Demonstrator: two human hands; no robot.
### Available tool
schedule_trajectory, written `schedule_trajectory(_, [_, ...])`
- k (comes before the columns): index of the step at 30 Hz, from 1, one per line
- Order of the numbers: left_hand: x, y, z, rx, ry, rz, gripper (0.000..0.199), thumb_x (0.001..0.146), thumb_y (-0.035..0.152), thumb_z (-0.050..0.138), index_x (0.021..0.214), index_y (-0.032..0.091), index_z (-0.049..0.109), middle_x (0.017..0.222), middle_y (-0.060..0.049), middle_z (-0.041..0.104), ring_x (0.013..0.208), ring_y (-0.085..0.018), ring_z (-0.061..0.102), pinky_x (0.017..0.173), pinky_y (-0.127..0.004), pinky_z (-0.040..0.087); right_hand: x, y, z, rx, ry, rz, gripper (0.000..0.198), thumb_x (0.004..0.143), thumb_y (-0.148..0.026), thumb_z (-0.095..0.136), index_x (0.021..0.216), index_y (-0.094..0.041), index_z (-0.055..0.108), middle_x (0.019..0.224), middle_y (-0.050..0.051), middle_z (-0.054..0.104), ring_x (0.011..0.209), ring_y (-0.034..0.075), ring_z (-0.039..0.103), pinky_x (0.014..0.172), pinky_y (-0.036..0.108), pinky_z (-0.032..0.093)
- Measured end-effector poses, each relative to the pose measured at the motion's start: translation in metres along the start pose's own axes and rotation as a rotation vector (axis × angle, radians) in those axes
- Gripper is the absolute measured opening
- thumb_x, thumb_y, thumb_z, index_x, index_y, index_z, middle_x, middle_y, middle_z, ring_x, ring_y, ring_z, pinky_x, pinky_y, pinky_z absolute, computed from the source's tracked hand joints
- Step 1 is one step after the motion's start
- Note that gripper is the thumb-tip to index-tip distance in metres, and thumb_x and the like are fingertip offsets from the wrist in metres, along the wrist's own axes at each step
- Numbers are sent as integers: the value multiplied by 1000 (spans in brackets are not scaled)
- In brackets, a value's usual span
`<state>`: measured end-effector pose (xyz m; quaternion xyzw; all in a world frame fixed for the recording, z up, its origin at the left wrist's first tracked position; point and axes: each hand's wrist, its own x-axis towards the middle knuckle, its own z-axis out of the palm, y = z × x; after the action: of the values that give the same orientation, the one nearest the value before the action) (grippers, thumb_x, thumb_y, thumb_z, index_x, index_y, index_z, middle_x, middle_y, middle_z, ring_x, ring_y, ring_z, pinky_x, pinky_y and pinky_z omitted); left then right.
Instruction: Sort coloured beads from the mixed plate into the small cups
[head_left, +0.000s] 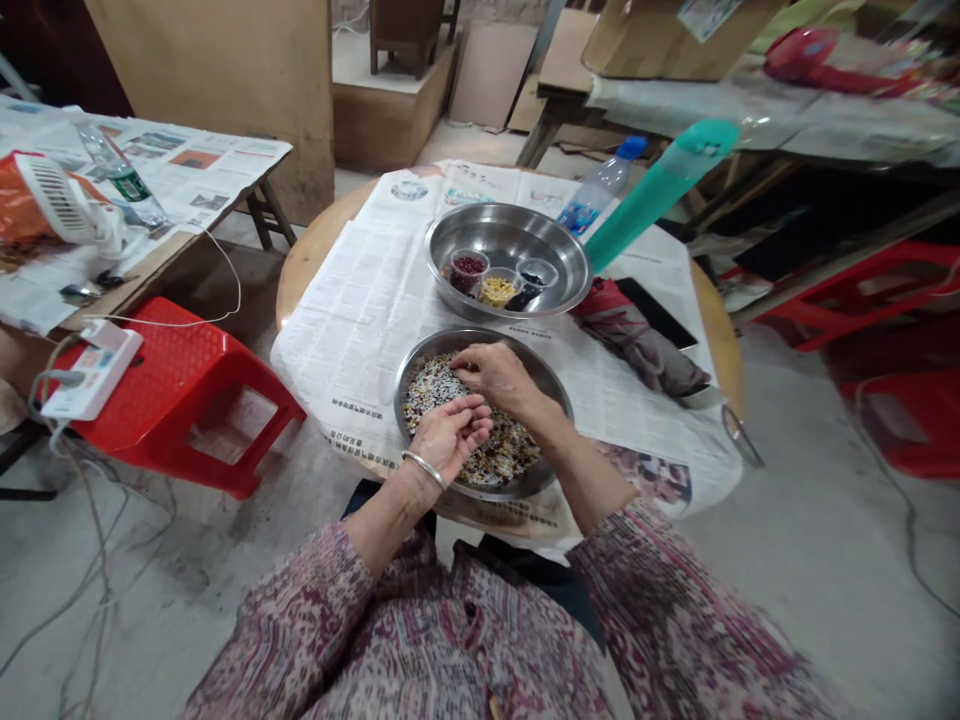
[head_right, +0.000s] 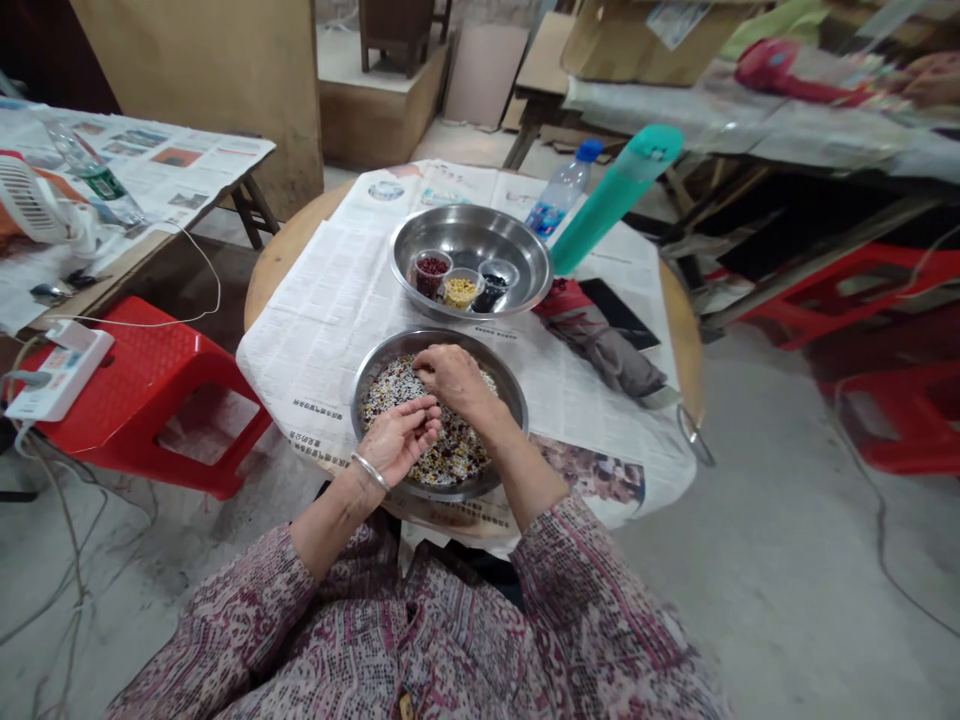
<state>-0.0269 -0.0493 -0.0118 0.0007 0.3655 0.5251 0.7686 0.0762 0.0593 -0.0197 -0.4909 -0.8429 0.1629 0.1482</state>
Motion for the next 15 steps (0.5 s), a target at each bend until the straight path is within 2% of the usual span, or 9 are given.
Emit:
schedule_trajectory(3, [-2,3,2,21,17,-34,23,89,-3,43,85,7,63,67,-4,64,54,-6,60,56,-15,48,0,-1,0,-70,-22,-10,25,77,-13,56,88,-22,77,90,5,76,81,17,66,73,26,45])
schedule_trajectory(8, [-2,3,2,25,7,-36,23,89,-3,44,84,7,64,67,-4,64,55,-6,59,58,-16,48,-7,-1,-2,-7,25,56,24,74,-14,54,87,-19,75,85,5,75,72,16,63,67,25,43])
schedule_trajectory(15, [1,1,-1,45,1,-28,20,86,-3,48,85,7,65,69,-4,64,56,-7,60,61,-19,48,-16,-8,-9,-87,53,158,24,80,-20,53,91,-23,75,89,3,75,80,17,64,67,26,41])
